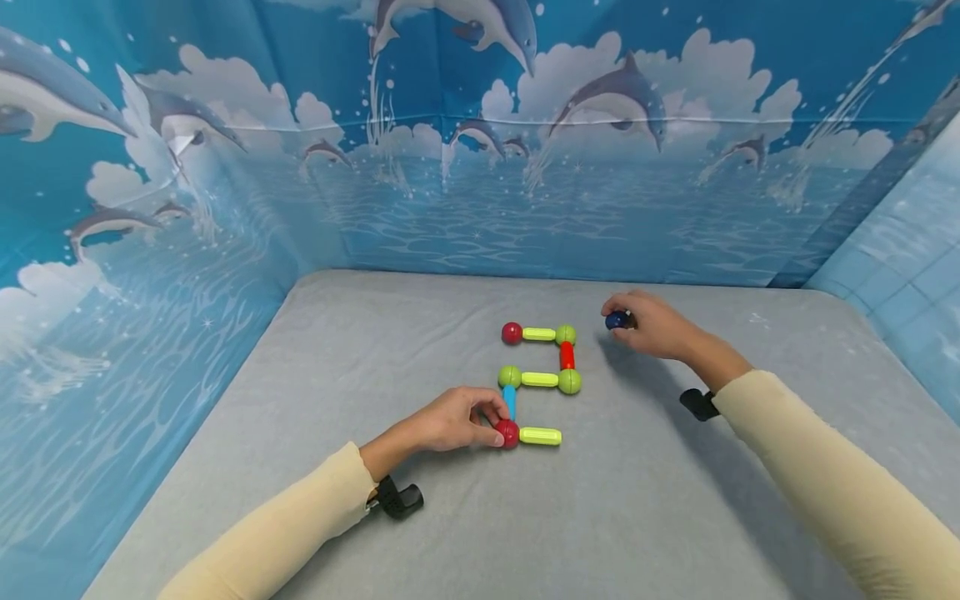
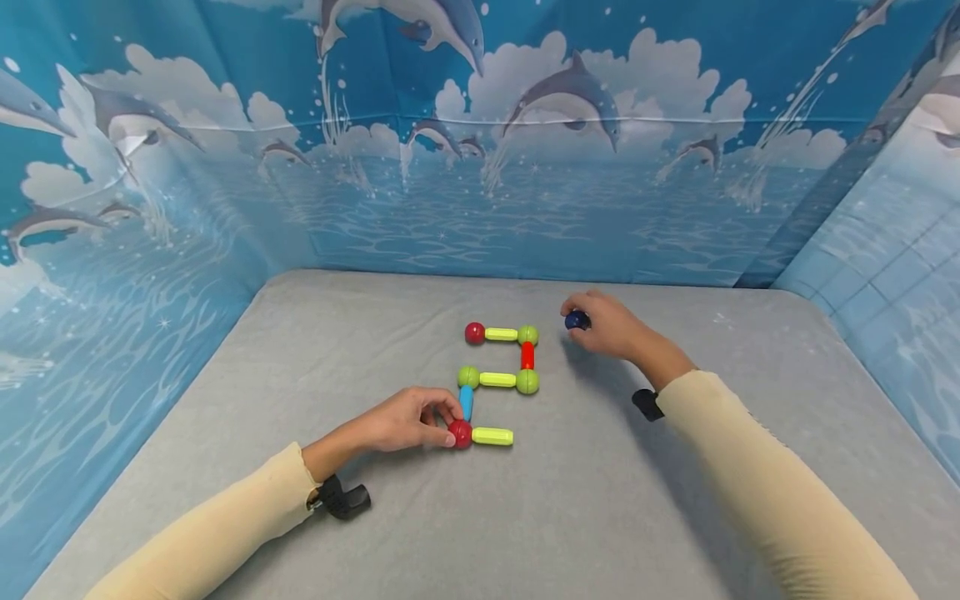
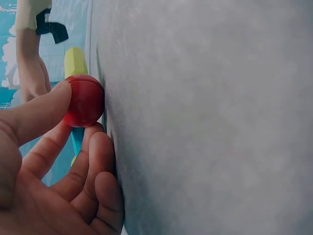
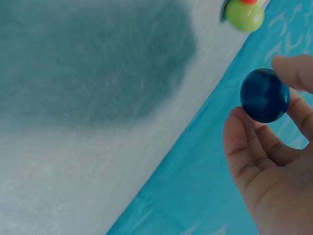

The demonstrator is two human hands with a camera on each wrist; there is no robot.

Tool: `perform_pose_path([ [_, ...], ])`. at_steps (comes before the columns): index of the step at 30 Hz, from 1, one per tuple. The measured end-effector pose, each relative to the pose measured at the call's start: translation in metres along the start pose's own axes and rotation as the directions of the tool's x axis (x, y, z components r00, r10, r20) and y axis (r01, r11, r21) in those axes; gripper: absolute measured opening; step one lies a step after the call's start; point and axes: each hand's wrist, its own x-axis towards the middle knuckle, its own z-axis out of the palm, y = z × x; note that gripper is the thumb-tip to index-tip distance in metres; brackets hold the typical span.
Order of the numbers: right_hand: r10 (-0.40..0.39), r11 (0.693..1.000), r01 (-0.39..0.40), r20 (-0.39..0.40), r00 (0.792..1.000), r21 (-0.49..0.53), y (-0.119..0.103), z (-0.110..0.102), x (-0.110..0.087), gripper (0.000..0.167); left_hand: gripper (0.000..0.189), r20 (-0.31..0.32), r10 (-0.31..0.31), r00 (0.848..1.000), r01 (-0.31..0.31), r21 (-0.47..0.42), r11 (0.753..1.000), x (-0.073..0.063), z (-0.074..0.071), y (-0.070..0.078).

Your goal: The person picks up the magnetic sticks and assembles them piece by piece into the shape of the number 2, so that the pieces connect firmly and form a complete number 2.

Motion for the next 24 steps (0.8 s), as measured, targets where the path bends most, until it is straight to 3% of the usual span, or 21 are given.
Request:
perform_pose_path([
  [7, -0.103, 0.994, 0.103, -0.015, 0.995, -0.024, -0.023, 0.006, -0.047, 0.028, 0.019, 0.002, 0.006, 1.000, -0.006, 0.003, 1.000, 0.000, -0.001, -0.003],
  [13, -0.103, 0.994, 0.103, 0.013, 0.995, 0.034, -0.029, 0.018, -0.081, 0.036, 0.019, 0.002, 0.002, 1.000, -0.002, 0.002, 1.000, 0.002, -0.001, -0.001],
  [18, -0.058, 0.996, 0.057, 0.012, 0.998, 0.072, -0.029, 0.019, -0.096, 0.041, 0.019, -0.001, 0.000, 1.000, 0.000, -0.002, 1.000, 0.002, -0.001, 0.000],
  [24, -0.040, 0.995, 0.040, 0.000, 0.999, 0.095, -0.027, 0.023, -0.099, 0.037, 0.019, 0.001, 0.002, 1.000, -0.002, -0.012, 1.000, 0.002, 0.000, -0.002],
])
